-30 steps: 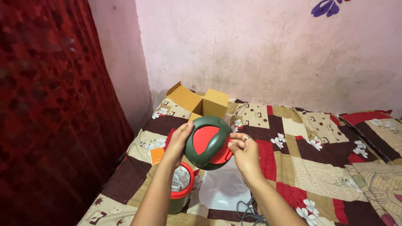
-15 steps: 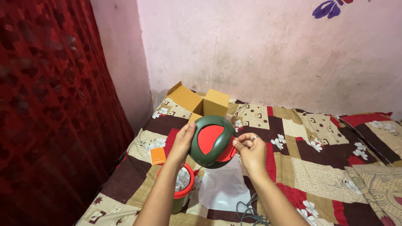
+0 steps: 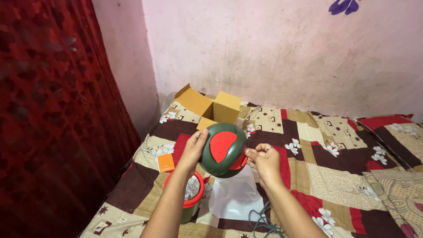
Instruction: The person unboxes a green electric kettle, removes the lid, unwraps and untangles the power cord, places a red silicone seal into the lid, screws the lid onto the kettle body, and plugs the cord into the kettle. The device is not powered on in the clip.
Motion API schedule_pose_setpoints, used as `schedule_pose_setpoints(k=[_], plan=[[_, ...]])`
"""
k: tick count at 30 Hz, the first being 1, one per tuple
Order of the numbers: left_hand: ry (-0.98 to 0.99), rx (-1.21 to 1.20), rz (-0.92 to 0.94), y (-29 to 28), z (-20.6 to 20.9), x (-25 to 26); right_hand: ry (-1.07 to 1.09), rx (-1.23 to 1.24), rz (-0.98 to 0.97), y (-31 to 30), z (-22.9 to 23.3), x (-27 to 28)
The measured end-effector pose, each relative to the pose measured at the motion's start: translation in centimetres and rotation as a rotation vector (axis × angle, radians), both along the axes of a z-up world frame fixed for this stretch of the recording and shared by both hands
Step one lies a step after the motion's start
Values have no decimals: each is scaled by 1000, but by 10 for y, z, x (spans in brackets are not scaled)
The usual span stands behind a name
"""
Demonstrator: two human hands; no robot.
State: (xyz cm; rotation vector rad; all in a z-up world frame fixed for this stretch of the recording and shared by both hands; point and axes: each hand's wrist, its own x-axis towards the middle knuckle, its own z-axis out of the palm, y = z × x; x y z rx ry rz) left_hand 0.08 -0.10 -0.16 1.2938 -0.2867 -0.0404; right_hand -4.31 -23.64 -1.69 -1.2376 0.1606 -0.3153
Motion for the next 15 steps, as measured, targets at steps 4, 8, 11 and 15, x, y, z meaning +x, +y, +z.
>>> schedule_pose_setpoints(k=[4,8,11,15], plan=[[35,-20,-9,-1,-2,1,-49,-42,-38,1,-2,3],[25,11,2,-3,-3,4,-93,-55,-59,2,-4,6],[17,-8,6,-4,-3,5,-118,-9,-61,5,-4,5],[33,-22,-5,-4,-5,3,-136,7,-62,10,-4,-1]])
